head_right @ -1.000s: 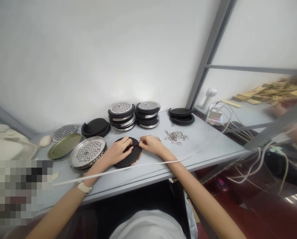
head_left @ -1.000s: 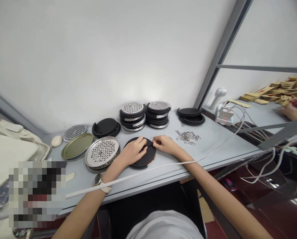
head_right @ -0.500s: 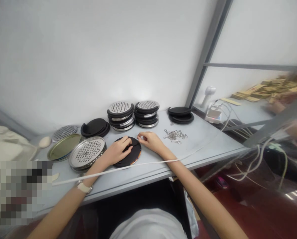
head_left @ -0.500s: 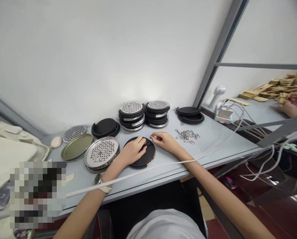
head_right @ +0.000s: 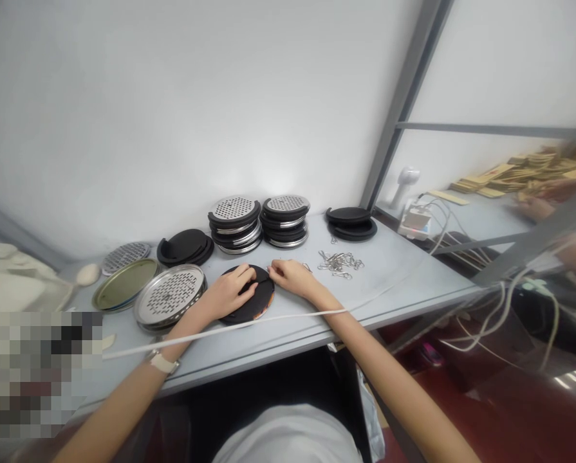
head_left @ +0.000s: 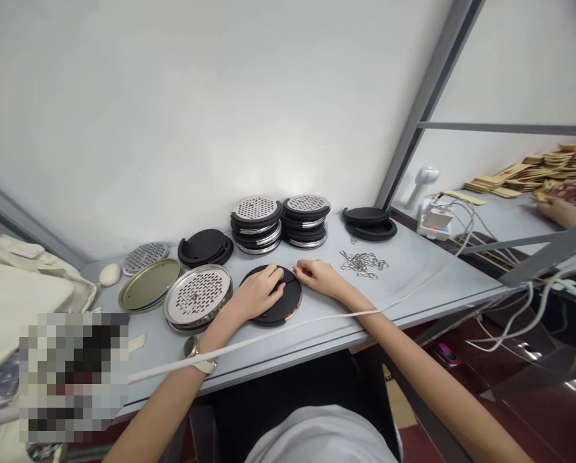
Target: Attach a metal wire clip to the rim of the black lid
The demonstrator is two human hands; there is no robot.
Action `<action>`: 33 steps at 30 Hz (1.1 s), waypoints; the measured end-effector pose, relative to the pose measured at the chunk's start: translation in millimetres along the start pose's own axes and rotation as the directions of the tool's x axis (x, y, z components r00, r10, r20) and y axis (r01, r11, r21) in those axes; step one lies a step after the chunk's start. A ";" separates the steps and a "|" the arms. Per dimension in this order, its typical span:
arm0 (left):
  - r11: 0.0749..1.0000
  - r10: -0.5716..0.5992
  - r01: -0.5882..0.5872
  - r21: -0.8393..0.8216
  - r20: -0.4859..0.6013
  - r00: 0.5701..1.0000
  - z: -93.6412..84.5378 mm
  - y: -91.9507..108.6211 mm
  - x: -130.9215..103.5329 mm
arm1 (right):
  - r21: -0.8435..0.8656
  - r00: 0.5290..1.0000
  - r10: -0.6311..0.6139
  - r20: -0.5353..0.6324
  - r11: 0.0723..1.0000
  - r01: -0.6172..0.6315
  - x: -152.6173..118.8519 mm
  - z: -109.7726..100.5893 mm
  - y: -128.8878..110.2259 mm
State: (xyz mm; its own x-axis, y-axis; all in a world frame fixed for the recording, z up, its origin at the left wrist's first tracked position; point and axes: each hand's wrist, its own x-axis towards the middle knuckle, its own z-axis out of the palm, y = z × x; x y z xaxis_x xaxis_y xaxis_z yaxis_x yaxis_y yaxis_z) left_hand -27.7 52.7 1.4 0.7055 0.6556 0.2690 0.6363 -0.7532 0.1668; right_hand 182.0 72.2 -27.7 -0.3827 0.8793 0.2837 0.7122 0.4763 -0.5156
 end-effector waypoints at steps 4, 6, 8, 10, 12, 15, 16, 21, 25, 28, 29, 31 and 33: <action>1.000 -0.004 0.004 -0.010 0.002 1.000 -0.2 -0.5 0.4 | 0.015 0.999 -0.007 0.052 1.000 0.007 0.4 1.0 0.0; 1.000 -0.004 0.004 -0.020 0.003 1.000 -0.3 -0.8 0.6 | 0.023 0.996 -0.019 0.085 1.000 0.017 0.4 1.2 0.1; 1.000 -0.007 0.007 -0.023 0.002 1.000 -0.2 -0.9 0.7 | 0.019 0.994 -0.023 0.106 1.000 0.021 0.4 1.4 0.3; 1.000 -0.010 0.010 -0.022 0.002 1.000 -0.1 -0.8 0.6 | 0.002 0.994 -0.018 0.105 1.000 0.017 0.5 1.6 0.6; 1.000 -0.009 0.009 -0.022 0.001 1.000 0.0 -0.7 0.6 | -0.017 0.996 -0.007 0.088 1.000 0.009 0.8 2.0 1.1; 1.000 -0.004 0.004 -0.010 -0.001 1.000 0.3 -0.7 0.6 | -0.035 0.998 0.001 0.056 0.999 0.001 1.2 3.1 2.0; 1.000 -0.003 0.003 -0.004 -0.001 1.000 0.4 -0.8 0.7 | -0.038 0.999 0.001 0.050 0.999 0.000 1.2 3.3 2.1; 1.000 -0.001 0.001 0.021 0.008 1.000 1.0 -1.5 0.7 | -0.034 0.995 -0.008 0.099 0.999 0.011 0.7 2.0 0.0; 1.000 -0.006 0.005 0.018 0.010 1.000 1.2 -1.6 0.6 | -0.013 0.990 -0.037 0.139 0.999 0.039 1.1 -0.1 -2.1; 1.000 -0.009 0.009 0.002 -0.003 1.000 1.3 -1.4 0.7 | 0.005 0.988 -0.053 0.143 0.999 0.053 1.8 -0.9 -2.2; 1.000 -0.014 0.014 -0.002 -0.011 1.000 1.4 -1.4 0.8 | 0.005 0.988 -0.055 0.143 0.998 0.055 1.9 -1.0 -2.0; 1.000 -0.026 0.026 -0.009 -0.027 0.999 1.6 -1.4 1.0 | 0.003 0.988 -0.056 0.144 0.998 0.056 1.8 -1.3 -1.8; 0.999 -0.037 0.037 -0.012 -0.035 0.999 1.9 -1.7 1.2 | -0.001 0.988 -0.053 0.144 0.999 0.053 1.5 -1.5 -1.8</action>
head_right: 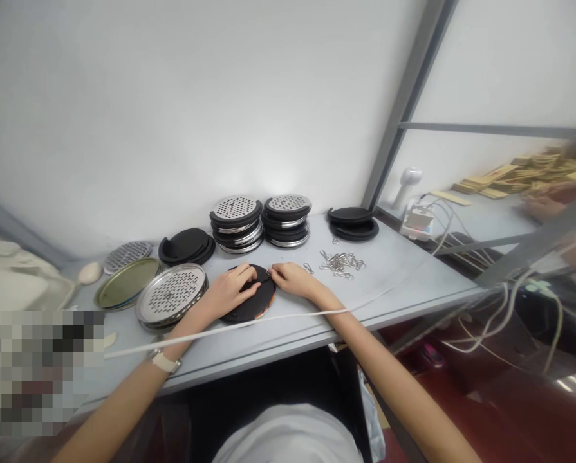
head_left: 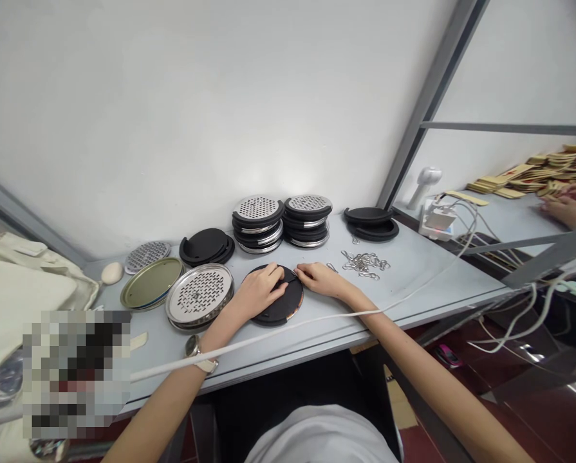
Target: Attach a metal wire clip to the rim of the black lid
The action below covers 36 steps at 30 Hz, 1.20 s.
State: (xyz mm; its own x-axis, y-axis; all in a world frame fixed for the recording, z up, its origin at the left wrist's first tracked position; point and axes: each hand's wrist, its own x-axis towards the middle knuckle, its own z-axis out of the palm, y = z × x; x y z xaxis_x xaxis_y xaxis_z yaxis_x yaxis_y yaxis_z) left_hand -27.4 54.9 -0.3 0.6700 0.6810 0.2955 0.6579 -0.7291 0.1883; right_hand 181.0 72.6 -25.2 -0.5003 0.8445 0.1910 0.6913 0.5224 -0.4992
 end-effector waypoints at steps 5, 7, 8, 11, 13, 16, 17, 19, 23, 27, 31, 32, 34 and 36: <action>1.000 -0.002 0.002 0.010 0.000 1.000 0.3 -0.9 0.2 | 0.001 1.000 0.004 -0.003 1.000 -0.004 -0.7 -0.1 -0.7; 1.000 0.000 0.000 0.019 0.002 1.000 0.4 -0.9 0.1 | 0.002 1.000 0.005 -0.006 1.000 -0.005 -0.7 0.0 -0.7; 1.000 0.002 -0.002 0.022 0.002 1.000 0.5 -0.9 0.1 | 0.003 1.000 0.005 -0.007 1.000 -0.005 -0.7 0.0 -0.6; 1.000 0.008 -0.007 0.020 -0.003 1.000 0.6 -0.6 0.0 | 0.010 1.000 0.004 -0.011 1.000 -0.004 -0.7 0.0 -0.2; 1.000 0.005 -0.005 0.014 -0.005 1.000 0.7 -0.6 0.1 | 0.015 1.000 0.006 -0.012 1.000 -0.006 -0.9 -0.3 -0.2; 1.000 -0.001 0.001 0.006 -0.002 1.000 0.7 -0.6 0.1 | 0.025 1.000 0.013 -0.013 1.000 -0.013 -1.3 -1.0 -0.8; 1.000 -0.002 0.002 0.002 -0.002 1.000 0.6 -0.7 0.1 | 0.030 1.000 0.015 -0.013 0.999 -0.015 -1.5 -1.3 -1.0; 1.000 0.000 0.000 -0.004 -0.003 1.000 0.3 -0.7 0.1 | 0.042 1.000 0.017 -0.012 0.999 -0.017 -1.5 -1.8 -1.1; 1.000 0.002 -0.002 0.000 -0.007 1.000 0.1 -0.8 -0.1 | 0.067 1.000 0.020 0.004 0.998 -0.020 -1.2 -2.3 -0.6; 1.000 0.005 -0.005 0.003 -0.014 1.000 0.1 -0.8 -0.2 | 0.077 1.000 0.022 0.006 0.997 -0.023 -1.2 -2.6 -1.1; 1.000 0.007 -0.007 0.008 -0.007 1.000 -0.6 -0.5 -0.4 | 0.081 1.000 0.019 0.002 0.997 -0.020 -2.0 -3.1 -1.8; 1.000 0.005 -0.005 0.008 -0.006 1.000 -0.7 -0.4 -0.4 | 0.082 1.000 0.018 0.002 0.996 -0.018 -2.3 -3.2 -1.9; 1.000 0.000 0.000 0.003 -0.002 1.000 -1.0 -0.2 -0.3 | 0.085 1.000 0.015 0.002 0.996 -0.015 -2.6 -3.6 -1.9; 1.000 -0.001 0.001 -0.007 -0.002 1.000 -1.0 0.0 -0.1 | 0.087 1.000 0.008 0.001 0.996 -0.008 -3.0 -4.3 -1.8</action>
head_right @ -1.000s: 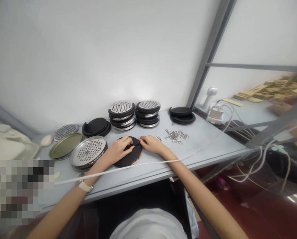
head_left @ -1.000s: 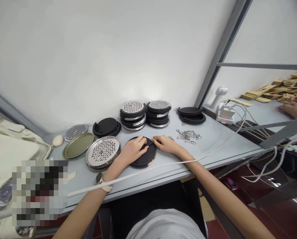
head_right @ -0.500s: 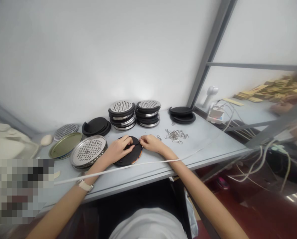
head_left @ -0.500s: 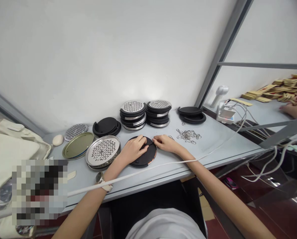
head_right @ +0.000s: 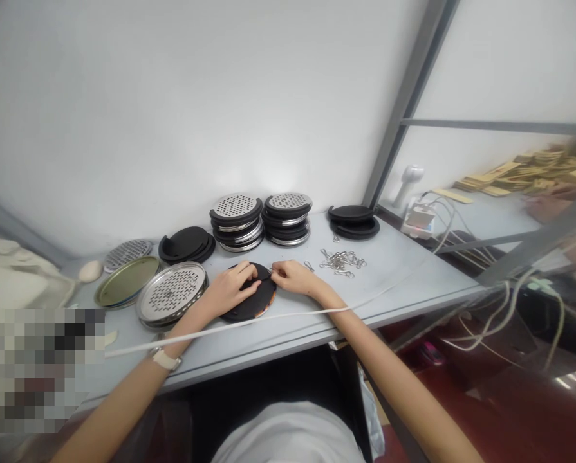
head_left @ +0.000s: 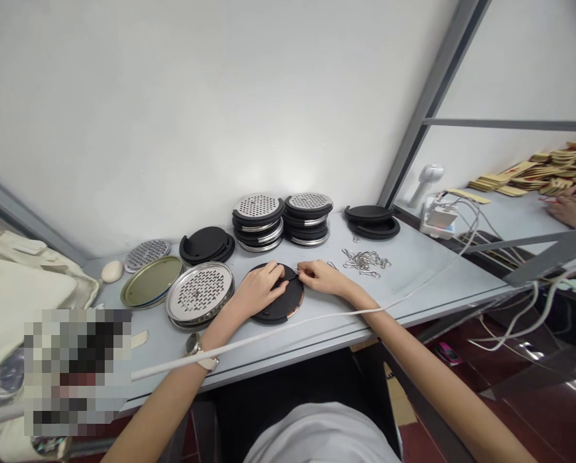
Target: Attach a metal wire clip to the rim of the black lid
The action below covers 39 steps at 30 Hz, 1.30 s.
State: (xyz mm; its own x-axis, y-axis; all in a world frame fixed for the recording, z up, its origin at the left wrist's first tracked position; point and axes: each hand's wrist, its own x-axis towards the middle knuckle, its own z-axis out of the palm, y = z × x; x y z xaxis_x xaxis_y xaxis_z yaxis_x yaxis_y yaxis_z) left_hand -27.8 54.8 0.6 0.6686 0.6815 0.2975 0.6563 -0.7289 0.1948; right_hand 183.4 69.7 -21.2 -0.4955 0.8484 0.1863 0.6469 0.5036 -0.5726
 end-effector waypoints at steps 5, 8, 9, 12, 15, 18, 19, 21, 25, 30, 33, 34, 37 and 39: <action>1.000 0.009 -0.009 -0.014 -0.008 1.000 0.3 -0.3 0.3 | 0.033 0.999 -0.036 -0.003 0.999 0.036 -0.5 -1.6 0.0; 1.000 0.012 -0.012 -0.004 -0.008 1.000 0.3 -0.5 0.0 | 0.045 0.999 -0.045 0.002 0.998 0.045 -0.6 -1.5 0.6; 1.000 0.013 -0.013 -0.002 -0.008 1.000 0.4 -0.6 -0.1 | 0.046 0.999 -0.045 0.003 0.998 0.045 -0.5 -1.3 1.0; 1.000 0.016 -0.016 -0.007 -0.010 1.000 0.8 -0.6 -0.3 | 0.043 0.999 -0.047 0.007 0.998 0.046 -0.4 -0.9 2.2; 1.000 0.016 -0.016 -0.018 -0.017 1.000 1.7 -0.8 -0.1 | 0.038 0.999 -0.051 0.015 0.998 0.050 -0.3 -0.8 2.9; 1.000 0.015 -0.016 -0.022 -0.022 1.000 2.1 -0.9 0.3 | 0.026 0.999 -0.052 0.016 0.998 0.051 -0.3 -0.9 2.3; 1.000 0.016 -0.016 -0.022 -0.022 1.000 2.1 -0.9 0.3 | 0.023 0.999 -0.048 0.016 0.999 0.047 -0.4 -1.0 1.8; 1.000 0.017 -0.018 -0.021 -0.020 1.000 1.8 -0.9 0.4 | 0.021 0.999 -0.039 0.015 0.999 0.038 -0.6 -1.2 0.5; 1.000 0.015 -0.015 -0.009 -0.004 1.000 1.1 -0.7 0.4 | 0.020 0.999 -0.031 0.017 0.999 0.031 -0.9 -1.7 -1.7; 1.000 0.009 -0.009 0.006 -0.006 1.000 1.7 -1.0 0.4 | 0.000 0.999 -0.014 0.029 1.000 0.014 -0.1 -1.5 -1.3; 1.000 0.011 -0.011 0.011 -0.007 1.000 2.0 -1.0 0.4 | -0.004 0.999 -0.006 0.037 1.000 0.006 0.7 -0.9 0.1; 1.000 0.012 -0.012 0.011 -0.006 1.000 1.9 -0.9 0.4 | -0.004 0.999 -0.003 0.042 1.000 0.004 0.9 -0.7 0.5; 1.000 0.017 -0.017 0.011 -0.007 1.000 1.3 -0.6 0.7 | -0.001 0.999 -0.001 0.051 1.000 0.001 1.1 -0.7 0.8; 1.000 0.020 -0.020 0.008 -0.008 1.000 1.0 -0.6 0.8 | 0.007 0.999 0.000 0.051 1.000 0.000 1.0 -1.0 0.5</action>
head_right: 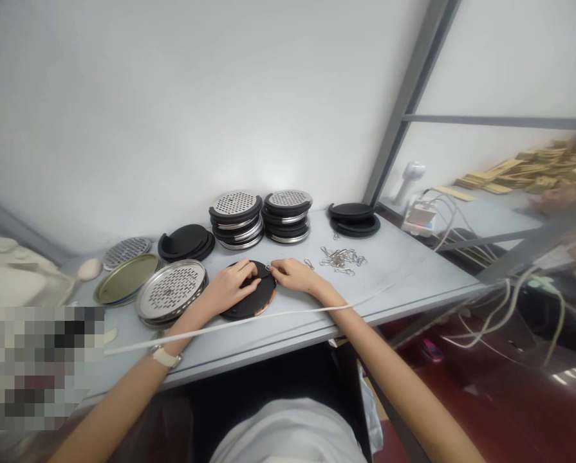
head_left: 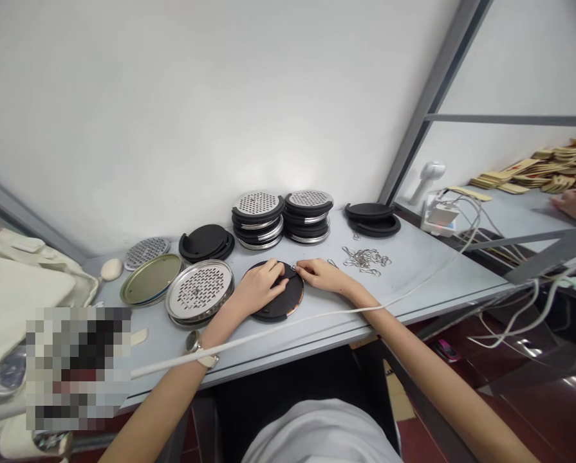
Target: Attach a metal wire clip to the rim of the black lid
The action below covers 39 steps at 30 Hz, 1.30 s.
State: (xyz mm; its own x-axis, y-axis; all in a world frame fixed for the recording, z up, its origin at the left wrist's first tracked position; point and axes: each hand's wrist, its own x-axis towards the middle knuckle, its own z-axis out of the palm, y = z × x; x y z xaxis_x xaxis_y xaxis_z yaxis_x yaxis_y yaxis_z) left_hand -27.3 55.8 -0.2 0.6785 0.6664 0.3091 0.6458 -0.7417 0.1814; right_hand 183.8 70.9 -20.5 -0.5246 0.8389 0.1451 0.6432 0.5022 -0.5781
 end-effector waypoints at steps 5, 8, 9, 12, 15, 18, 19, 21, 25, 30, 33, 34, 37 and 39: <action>1.000 -0.004 0.004 -0.016 -0.002 1.000 0.1 -0.3 -0.5 | 0.013 1.000 -0.001 0.005 1.000 0.001 -0.2 -0.2 -0.1; 1.000 -0.008 0.008 -0.017 0.001 1.000 0.2 -0.2 -0.8 | 0.014 1.000 0.005 0.011 1.000 -0.005 -0.1 0.2 0.7; 1.000 -0.010 0.010 -0.019 0.000 1.000 0.2 -0.2 -0.8 | 0.013 1.000 0.006 0.013 1.000 -0.006 -0.1 0.3 0.9; 1.000 -0.016 0.016 -0.025 0.000 1.000 0.4 -0.1 -0.9 | 0.005 1.000 0.005 0.016 1.000 -0.005 -0.1 0.4 1.1; 1.000 -0.013 0.013 -0.026 -0.001 1.000 0.7 -0.4 -1.1 | 0.006 1.000 0.001 0.013 1.000 -0.001 -0.3 0.1 0.9; 1.000 -0.009 0.009 -0.027 -0.001 1.000 1.1 -0.9 -1.1 | 0.002 1.000 0.004 0.012 1.000 -0.005 -0.8 -0.5 0.4; 1.000 -0.009 0.009 -0.028 -0.001 1.000 1.3 -1.1 -1.0 | -0.002 1.000 0.008 0.012 1.000 -0.008 -0.9 -0.7 0.2; 1.000 -0.012 0.012 -0.028 -0.003 1.000 1.6 -1.3 -0.9 | -0.011 1.000 0.015 0.011 1.000 -0.015 -1.1 -1.1 -0.4; 1.000 -0.002 0.002 -0.029 -0.010 1.000 1.6 -1.5 -0.7 | -0.017 1.000 0.014 0.015 1.000 -0.014 -1.0 -1.4 -1.0; 1.000 -0.005 0.005 -0.019 -0.004 1.000 1.3 -1.4 -0.7 | -0.010 1.000 0.014 0.021 1.000 -0.013 -0.2 -1.3 -0.6; 1.000 -0.010 0.010 -0.029 0.002 1.000 1.4 -1.2 -1.2 | -0.002 0.999 0.011 0.032 1.000 -0.011 0.0 -1.1 0.1; 0.999 -0.011 0.011 -0.040 0.001 1.000 1.5 -1.2 -1.4 | 0.000 0.999 0.010 0.033 1.000 -0.010 0.0 -1.0 0.3; 0.997 -0.019 0.019 -0.076 -0.006 1.000 2.3 -1.4 -2.3 | 0.005 0.999 0.014 0.030 1.000 -0.014 -0.3 -0.7 0.3; 0.995 -0.022 0.021 -0.098 -0.009 1.000 3.2 -2.1 -2.8 | 0.009 1.000 0.013 0.028 1.000 -0.013 -0.6 -0.4 0.0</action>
State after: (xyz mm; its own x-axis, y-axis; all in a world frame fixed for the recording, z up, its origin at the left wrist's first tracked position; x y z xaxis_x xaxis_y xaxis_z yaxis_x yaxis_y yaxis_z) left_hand -29.4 55.7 -4.4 0.6613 0.6815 0.3135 0.6223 -0.7317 0.2780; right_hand 184.4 70.5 -20.2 -0.5317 0.8391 0.1147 0.6451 0.4890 -0.5871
